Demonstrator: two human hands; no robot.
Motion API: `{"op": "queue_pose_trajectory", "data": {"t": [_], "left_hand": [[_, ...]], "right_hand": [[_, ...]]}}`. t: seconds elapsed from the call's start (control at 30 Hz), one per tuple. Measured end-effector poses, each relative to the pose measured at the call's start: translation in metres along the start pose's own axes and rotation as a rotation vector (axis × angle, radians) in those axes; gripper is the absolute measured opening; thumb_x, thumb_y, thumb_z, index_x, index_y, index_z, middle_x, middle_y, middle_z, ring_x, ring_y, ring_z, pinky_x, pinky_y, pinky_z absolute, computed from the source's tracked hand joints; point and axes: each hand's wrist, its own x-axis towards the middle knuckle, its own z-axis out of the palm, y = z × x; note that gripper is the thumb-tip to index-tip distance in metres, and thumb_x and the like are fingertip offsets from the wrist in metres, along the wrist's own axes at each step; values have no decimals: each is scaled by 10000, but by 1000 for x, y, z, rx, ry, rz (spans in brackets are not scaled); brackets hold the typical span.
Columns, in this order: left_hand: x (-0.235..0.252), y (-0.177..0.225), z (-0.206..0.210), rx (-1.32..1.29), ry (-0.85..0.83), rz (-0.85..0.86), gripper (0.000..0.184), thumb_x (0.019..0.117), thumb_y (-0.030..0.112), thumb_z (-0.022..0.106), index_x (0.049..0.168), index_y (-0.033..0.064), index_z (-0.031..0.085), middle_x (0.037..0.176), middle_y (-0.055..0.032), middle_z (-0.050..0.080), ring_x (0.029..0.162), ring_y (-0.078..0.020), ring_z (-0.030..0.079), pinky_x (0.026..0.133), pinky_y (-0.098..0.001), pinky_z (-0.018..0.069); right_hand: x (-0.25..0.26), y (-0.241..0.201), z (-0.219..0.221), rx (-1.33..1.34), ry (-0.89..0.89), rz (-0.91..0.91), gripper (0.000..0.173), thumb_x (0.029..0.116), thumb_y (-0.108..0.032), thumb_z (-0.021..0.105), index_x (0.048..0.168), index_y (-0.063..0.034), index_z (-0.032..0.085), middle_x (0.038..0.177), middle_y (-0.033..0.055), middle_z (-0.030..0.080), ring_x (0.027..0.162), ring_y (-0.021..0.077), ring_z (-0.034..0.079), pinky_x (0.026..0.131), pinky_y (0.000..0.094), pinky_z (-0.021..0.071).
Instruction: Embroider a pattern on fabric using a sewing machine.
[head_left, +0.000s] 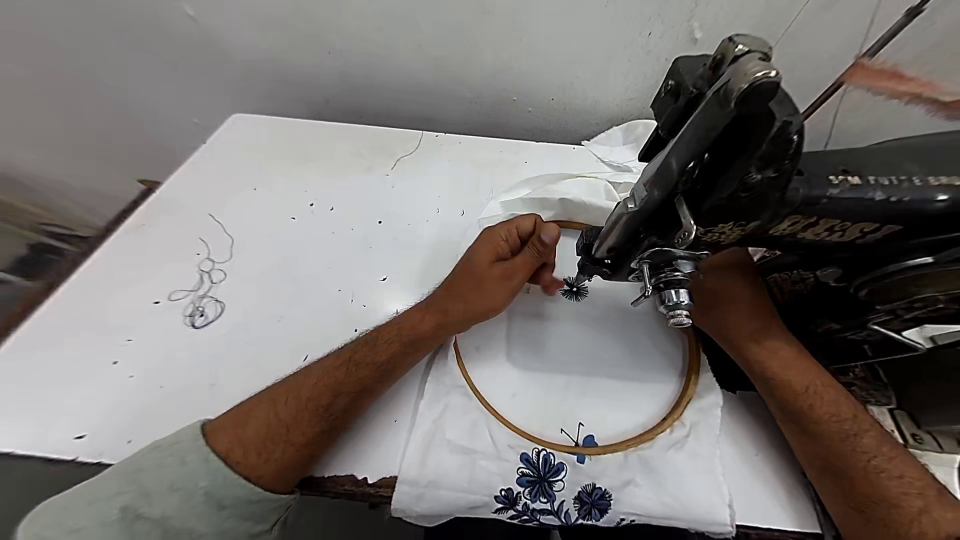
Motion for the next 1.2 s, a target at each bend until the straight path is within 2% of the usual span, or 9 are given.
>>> {"op": "queue_pose_trajectory", "data": {"t": [0.1, 0.3, 0.37, 0.47, 0.67, 0.87, 0.97, 1.03, 1.2], "left_hand": [[-3, 0, 3, 317, 112, 8, 297, 1083, 221, 509, 840, 67, 586, 634, 31, 465, 513, -40, 408, 486, -189, 319], [-2, 21, -58, 878, 440, 131, 344, 1096, 266, 457, 1022, -21, 632, 735, -89, 586, 597, -160, 542, 578, -352, 470], [0, 32, -90, 994, 524, -35, 435, 1077, 301, 488, 1372, -19, 509, 1136, -225, 676, 923, -350, 690, 802, -553, 558], [2, 27, -122, 1051, 549, -174, 844, 1004, 399, 611, 1627, 22, 185, 1652, -264, 251, 1473, -495, 328, 1124, -715, 302], [4, 9, -108, 1069, 482, -198, 839, 980, 435, 626, 1613, 27, 255, 1677, -247, 195, 1517, -481, 248, 1126, -722, 289], [6, -1, -100, 1147, 369, -197, 730, 1001, 430, 593, 1571, 34, 366, 1645, -241, 280, 1497, -474, 291, 1096, -719, 312], [4, 1, -85, 1172, 293, -34, 378, 1018, 342, 578, 1114, -1, 705, 1446, -227, 544, 1369, -446, 468, 1041, -668, 399], [1, 8, -67, 1151, 169, 66, 301, 1017, 283, 581, 939, 21, 706, 1334, -180, 624, 1256, -377, 567, 1013, -590, 461], [-14, 13, -19, 1123, -248, 53, 476, 990, 427, 619, 1354, 120, 640, 1491, -53, 561, 1412, -285, 479, 1070, -612, 403]], "right_hand": [[1, 3, 1, -8, 12, -40, 223, 956, -107, 631, 969, 114, 660, 926, 319, 659, 891, 495, 658, 763, 668, 478], [-12, -9, -22, -93, -93, -38, 197, 973, -155, 702, 978, 42, 692, 915, 251, 671, 883, 443, 672, 775, 645, 523], [-35, -17, -36, -148, -7, -146, 296, 956, -261, 693, 1073, 11, 687, 984, 203, 679, 905, 400, 682, 761, 599, 553], [-69, -41, -45, -182, 186, -257, 309, 983, -347, 588, 968, -49, 668, 809, 72, 602, 675, 229, 598, 543, 391, 487], [-82, -72, -25, -192, 297, -192, 276, 1006, -255, 545, 781, -96, 553, 661, 2, 476, 553, 149, 501, 469, 286, 377], [-76, -69, -16, -250, 356, -188, 560, 1081, -355, 380, 595, -105, 501, 499, 20, 431, 441, 179, 482, 409, 333, 304], [-70, -58, -21, -264, 281, -240, 653, 1057, -555, 387, 602, -106, 518, 516, 25, 449, 448, 196, 488, 408, 351, 318], [-62, -45, -23, -340, 163, -232, 656, 956, -660, 520, 720, -55, 614, 605, 79, 544, 526, 263, 578, 431, 413, 412], [-8, -23, -27, -212, -210, 72, 314, 944, -235, 710, 880, 70, 670, 850, 293, 655, 848, 498, 666, 697, 671, 500]]}}
